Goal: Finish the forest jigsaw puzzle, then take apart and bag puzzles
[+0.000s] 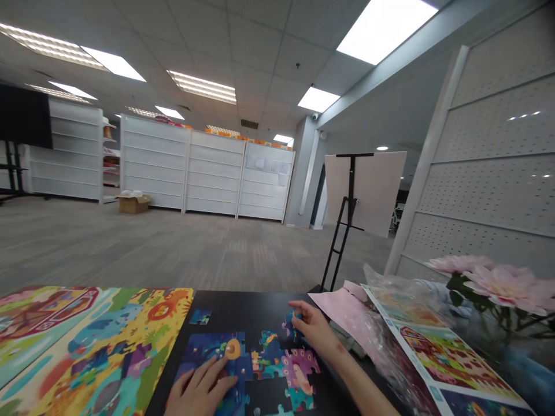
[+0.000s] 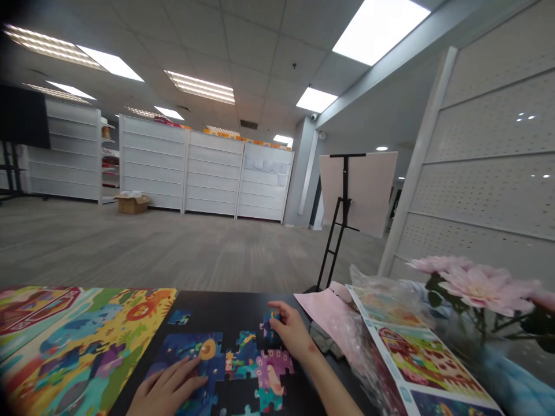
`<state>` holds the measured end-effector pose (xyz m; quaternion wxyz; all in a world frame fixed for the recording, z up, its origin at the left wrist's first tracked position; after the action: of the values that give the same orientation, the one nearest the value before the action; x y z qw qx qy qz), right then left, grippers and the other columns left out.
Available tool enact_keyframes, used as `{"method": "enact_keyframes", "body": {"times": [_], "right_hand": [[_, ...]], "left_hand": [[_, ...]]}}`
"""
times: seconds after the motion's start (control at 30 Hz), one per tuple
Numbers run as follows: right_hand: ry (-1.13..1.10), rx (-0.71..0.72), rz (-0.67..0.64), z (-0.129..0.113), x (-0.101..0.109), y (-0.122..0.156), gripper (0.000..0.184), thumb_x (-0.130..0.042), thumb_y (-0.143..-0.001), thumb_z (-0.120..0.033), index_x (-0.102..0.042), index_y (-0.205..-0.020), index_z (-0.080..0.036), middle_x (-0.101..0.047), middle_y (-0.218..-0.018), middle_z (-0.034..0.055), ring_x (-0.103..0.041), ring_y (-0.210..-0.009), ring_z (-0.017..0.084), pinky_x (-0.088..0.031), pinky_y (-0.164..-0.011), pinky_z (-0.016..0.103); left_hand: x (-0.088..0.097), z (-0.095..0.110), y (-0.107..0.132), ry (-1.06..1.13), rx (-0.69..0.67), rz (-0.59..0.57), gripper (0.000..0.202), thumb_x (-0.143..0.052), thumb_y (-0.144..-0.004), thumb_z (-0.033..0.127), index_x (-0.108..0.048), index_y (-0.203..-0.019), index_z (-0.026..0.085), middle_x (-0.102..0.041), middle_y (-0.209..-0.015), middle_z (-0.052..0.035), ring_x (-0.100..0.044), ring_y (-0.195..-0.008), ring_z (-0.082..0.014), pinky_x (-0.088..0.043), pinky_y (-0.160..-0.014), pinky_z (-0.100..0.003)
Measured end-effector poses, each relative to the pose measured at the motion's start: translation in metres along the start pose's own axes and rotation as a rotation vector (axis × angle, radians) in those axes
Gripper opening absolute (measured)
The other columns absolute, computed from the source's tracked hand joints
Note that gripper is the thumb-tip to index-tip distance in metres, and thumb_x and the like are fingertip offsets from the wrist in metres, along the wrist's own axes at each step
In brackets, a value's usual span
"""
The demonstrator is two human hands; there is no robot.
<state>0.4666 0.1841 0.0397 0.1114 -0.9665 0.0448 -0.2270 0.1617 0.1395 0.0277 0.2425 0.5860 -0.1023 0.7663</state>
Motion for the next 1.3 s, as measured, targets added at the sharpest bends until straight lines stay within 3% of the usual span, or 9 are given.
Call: {"method": "enact_keyframes", "body": {"times": [0.23,0.4,0.6,0.83,1.0,1.13,1.3], "right_hand": [[-0.016,-0.021,0.006,0.006,0.001,0.001,0.038,-0.072,-0.075,-0.045,-0.073,-0.1,-0.017,-0.072,-0.084,0.0031,-0.066,-0.078,0.02,-0.051,-0.075,0.033],[-0.011,0.01,-0.05,0.004,-0.002,0.002,0.034,-0.065,-0.079,-0.037,-0.077,-0.106,-0.019,-0.076,-0.098,0.0048,-0.067,-0.092,0.023,-0.051,-0.087,0.037],[-0.071,0.022,-0.098,0.007,-0.008,0.0,0.047,-0.059,-0.07,-0.022,-0.07,-0.116,-0.018,-0.076,-0.107,0.0079,-0.069,-0.103,0.024,-0.052,-0.093,0.038],[0.015,0.034,-0.067,0.007,-0.002,0.001,0.034,-0.059,-0.078,-0.029,-0.075,-0.105,-0.016,-0.077,-0.104,0.0096,-0.071,-0.101,0.027,-0.052,-0.095,0.042],[0.105,0.062,-0.09,-0.002,-0.004,0.004,0.032,-0.059,-0.081,-0.029,-0.079,-0.104,-0.02,-0.078,-0.107,0.007,-0.069,-0.105,0.028,-0.048,-0.101,0.043],[0.127,0.072,-0.092,-0.003,-0.006,0.003,0.035,-0.053,-0.085,-0.03,-0.076,-0.108,-0.017,-0.078,-0.106,0.0077,-0.07,-0.101,0.025,-0.052,-0.094,0.04],[0.194,0.079,-0.109,-0.002,-0.009,0.005,0.031,-0.051,-0.085,-0.026,-0.078,-0.099,-0.017,-0.079,-0.098,0.0073,-0.071,-0.095,0.024,-0.052,-0.091,0.038]], "left_hand": [[0.003,0.001,0.0,-0.036,0.004,-0.06,0.076,-0.052,-0.068,0.013,-0.058,-0.139,0.04,-0.037,-0.159,0.0031,-0.032,-0.149,-0.0275,-0.029,-0.117,-0.049],[0.003,0.001,0.001,-0.053,0.006,-0.064,0.082,-0.052,-0.064,0.01,-0.057,-0.14,0.041,-0.036,-0.16,0.0029,-0.031,-0.15,-0.0274,-0.028,-0.118,-0.049],[0.005,0.002,0.004,-0.06,-0.018,-0.052,0.085,-0.049,-0.062,0.008,-0.057,-0.14,0.039,-0.036,-0.16,0.0023,-0.033,-0.149,-0.0266,-0.03,-0.116,-0.048],[0.008,0.005,0.006,-0.045,-0.023,-0.015,0.075,-0.049,-0.067,0.011,-0.062,-0.136,0.036,-0.041,-0.157,0.0007,-0.037,-0.147,-0.0271,-0.033,-0.115,-0.048],[0.008,0.002,0.007,-0.01,-0.063,0.024,0.058,-0.047,-0.082,0.019,-0.063,-0.135,0.037,-0.044,-0.155,0.0005,-0.041,-0.145,-0.0276,-0.036,-0.114,-0.05],[0.008,0.001,0.007,-0.021,-0.055,0.004,0.066,-0.05,-0.074,0.016,-0.062,-0.137,0.036,-0.042,-0.157,-0.0001,-0.039,-0.146,-0.0278,-0.035,-0.114,-0.05],[0.004,0.001,0.004,-0.026,-0.029,-0.034,0.078,-0.051,-0.066,0.011,-0.059,-0.139,0.037,-0.039,-0.159,0.0008,-0.034,-0.148,-0.0288,-0.03,-0.117,-0.05]]}}
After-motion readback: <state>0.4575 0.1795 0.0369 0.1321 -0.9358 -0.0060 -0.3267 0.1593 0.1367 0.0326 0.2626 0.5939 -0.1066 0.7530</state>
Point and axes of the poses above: each hand's wrist, its own y-axis away from the middle knuckle, its own x-axis out of the back of the hand, z = x × y, the point moved 3 cm from there along -y, towards the middle knuckle
